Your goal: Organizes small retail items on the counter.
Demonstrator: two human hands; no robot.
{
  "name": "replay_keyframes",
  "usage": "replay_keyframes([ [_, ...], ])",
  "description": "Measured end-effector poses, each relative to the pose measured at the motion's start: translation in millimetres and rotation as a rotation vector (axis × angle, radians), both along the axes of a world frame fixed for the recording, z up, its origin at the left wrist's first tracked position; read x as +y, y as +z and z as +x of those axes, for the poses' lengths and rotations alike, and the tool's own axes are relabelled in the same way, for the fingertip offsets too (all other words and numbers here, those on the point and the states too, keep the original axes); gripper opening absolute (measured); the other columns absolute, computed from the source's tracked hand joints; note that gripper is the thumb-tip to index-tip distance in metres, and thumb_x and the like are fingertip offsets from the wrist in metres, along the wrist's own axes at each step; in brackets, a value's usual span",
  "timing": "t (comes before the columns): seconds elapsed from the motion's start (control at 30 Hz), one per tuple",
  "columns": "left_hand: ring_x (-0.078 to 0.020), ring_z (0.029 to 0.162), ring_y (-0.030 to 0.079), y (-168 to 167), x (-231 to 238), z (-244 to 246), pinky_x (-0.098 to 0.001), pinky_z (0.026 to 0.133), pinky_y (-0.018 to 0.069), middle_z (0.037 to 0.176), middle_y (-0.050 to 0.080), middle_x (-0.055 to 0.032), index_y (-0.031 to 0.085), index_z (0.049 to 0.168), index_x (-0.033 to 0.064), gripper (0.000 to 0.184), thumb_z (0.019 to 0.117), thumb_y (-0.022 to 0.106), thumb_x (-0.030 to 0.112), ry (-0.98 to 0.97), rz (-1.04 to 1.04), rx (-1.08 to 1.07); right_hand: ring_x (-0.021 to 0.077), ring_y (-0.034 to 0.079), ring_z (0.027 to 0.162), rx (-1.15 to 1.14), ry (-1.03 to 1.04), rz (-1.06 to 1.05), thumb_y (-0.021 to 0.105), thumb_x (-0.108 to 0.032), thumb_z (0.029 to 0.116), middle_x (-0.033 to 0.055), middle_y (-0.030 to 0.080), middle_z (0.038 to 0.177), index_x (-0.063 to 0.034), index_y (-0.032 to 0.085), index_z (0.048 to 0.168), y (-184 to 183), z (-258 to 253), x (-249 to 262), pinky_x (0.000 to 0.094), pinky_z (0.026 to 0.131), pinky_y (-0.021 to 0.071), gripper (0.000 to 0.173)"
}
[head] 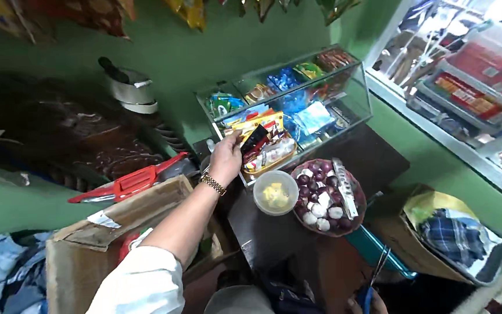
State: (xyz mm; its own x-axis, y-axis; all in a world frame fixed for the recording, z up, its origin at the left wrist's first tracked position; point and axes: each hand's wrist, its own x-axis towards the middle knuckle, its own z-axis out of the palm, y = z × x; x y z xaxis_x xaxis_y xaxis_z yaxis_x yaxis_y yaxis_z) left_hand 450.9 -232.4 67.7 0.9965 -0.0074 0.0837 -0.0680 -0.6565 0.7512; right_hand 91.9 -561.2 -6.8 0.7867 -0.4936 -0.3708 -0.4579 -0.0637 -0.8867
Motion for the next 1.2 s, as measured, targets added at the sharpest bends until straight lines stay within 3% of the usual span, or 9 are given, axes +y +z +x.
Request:
replay_keyframes([
  [0.1,-0.0331,0.138,0.05,0,-15,-10,-0.057,0.114,0.038,0.144,0.06,-0.01,0.06,0.142,0.013,0.04,0.1056,0.046,0.013,-0.09,0.122,-0.005,0.0113,0.069,0.088,0.004,0.098,0.011,0.074,-0.007,0.0899,0.0126,0.068,0.11,0.0066,0.041,0.148,4,32,-21,0.032,0.079,0.0614,0.068],
  [0.2,-0.0314,0.13,0.056,-5,-36,-30,-0.0591,0.108,0.0435,0.135,0.066,-0.0071,0.07,0.128,0.0144,0.034,0.1024,0.049,0.008,-0.164,0.271,-0.116,0.0133,0.068,0.084,-0.021,0.171,-0.012,0.074,-0.008,0.0894,0.0128,0.068,0.107,0.0056,0.042,0.148,7,64,-46,0.0339,0.074,0.0612,0.068],
  [0.47,-0.0241,0.133,0.058,-21,-55,-53,-0.0544,0.11,0.0429,0.139,0.065,-0.0057,0.068,0.132,0.0132,0.037,0.1034,0.046,0.013,-0.117,0.36,-0.189,0.0068,0.068,0.086,-0.039,0.302,0.019,0.073,-0.006,0.0894,0.0088,0.069,0.108,0.0076,0.043,0.145,3,131,-95,0.0281,0.078,0.0608,0.064],
  [0.63,-0.0234,0.117,0.068,-12,-57,-48,-0.0514,0.103,0.049,0.126,0.072,-0.0071,0.073,0.122,0.0098,0.032,0.0998,0.049,0.008,-0.1,0.381,-0.246,0.0051,0.068,0.086,-0.045,0.372,0.046,0.074,-0.003,0.0881,0.0075,0.07,0.108,0.0087,0.044,0.144,-2,157,-99,0.0256,0.077,0.0603,0.064],
  [0.7,-0.0258,0.117,0.068,-4,-55,-42,-0.051,0.101,0.053,0.129,0.07,-0.0096,0.069,0.126,0.0087,0.033,0.0994,0.051,0.002,-0.05,0.327,-0.196,0.0082,0.069,0.094,-0.055,0.414,0.08,0.073,-0.003,0.0888,0.0102,0.07,0.115,0.0089,0.044,0.144,-6,163,-100,0.0279,0.084,0.0603,0.064],
  [0.8,-0.0269,0.119,0.065,5,-51,-28,-0.0469,0.098,0.0562,0.139,0.06,-0.014,0.062,0.13,0.0078,0.032,0.0991,0.059,0.002,0.131,0.239,-0.126,0.0086,0.069,0.097,-0.037,0.439,0.105,0.074,-0.001,0.0879,0.0098,0.07,0.116,0.008,0.046,0.143,-9,168,-97,0.0282,0.086,0.0604,0.063],
  [0.87,-0.027,0.106,0.066,8,-48,-16,-0.0455,0.087,0.0587,0.134,0.059,-0.0154,0.062,0.128,0.009,0.032,0.0969,0.065,0.004,0.223,0.212,-0.082,0.0078,0.069,0.097,-0.034,0.452,0.113,0.073,0.001,0.0877,0.0087,0.07,0.116,0.0081,0.046,0.143,-10,170,-97,0.0276,0.086,0.0602,0.062],
  [1.0,-0.0321,0.112,0.067,13,-41,9,-0.0531,0.094,0.0563,0.129,0.062,-0.016,0.064,0.127,0.01,0.032,0.0957,0.069,0.01,0.198,0.322,0.058,0.0101,0.069,0.098,0.008,0.477,0.101,0.074,-0.002,0.0883,0.0119,0.069,0.119,0.0074,0.045,0.145,-12,172,-98,0.0292,0.087,0.06,0.064],
  [1.2,-0.0326,0.106,0.069,20,-36,15,-0.0604,0.088,0.0549,0.112,0.071,-0.0114,0.073,0.111,0.0133,0.019,0.1018,0.062,0.025,0.144,0.492,0.131,0.0126,0.07,0.093,-0.008,0.48,0.067,0.075,-0.004,0.0889,0.0111,0.07,0.114,0.0053,0.048,0.144,-8,170,-93,0.0322,0.082,0.0615,0.062],
])
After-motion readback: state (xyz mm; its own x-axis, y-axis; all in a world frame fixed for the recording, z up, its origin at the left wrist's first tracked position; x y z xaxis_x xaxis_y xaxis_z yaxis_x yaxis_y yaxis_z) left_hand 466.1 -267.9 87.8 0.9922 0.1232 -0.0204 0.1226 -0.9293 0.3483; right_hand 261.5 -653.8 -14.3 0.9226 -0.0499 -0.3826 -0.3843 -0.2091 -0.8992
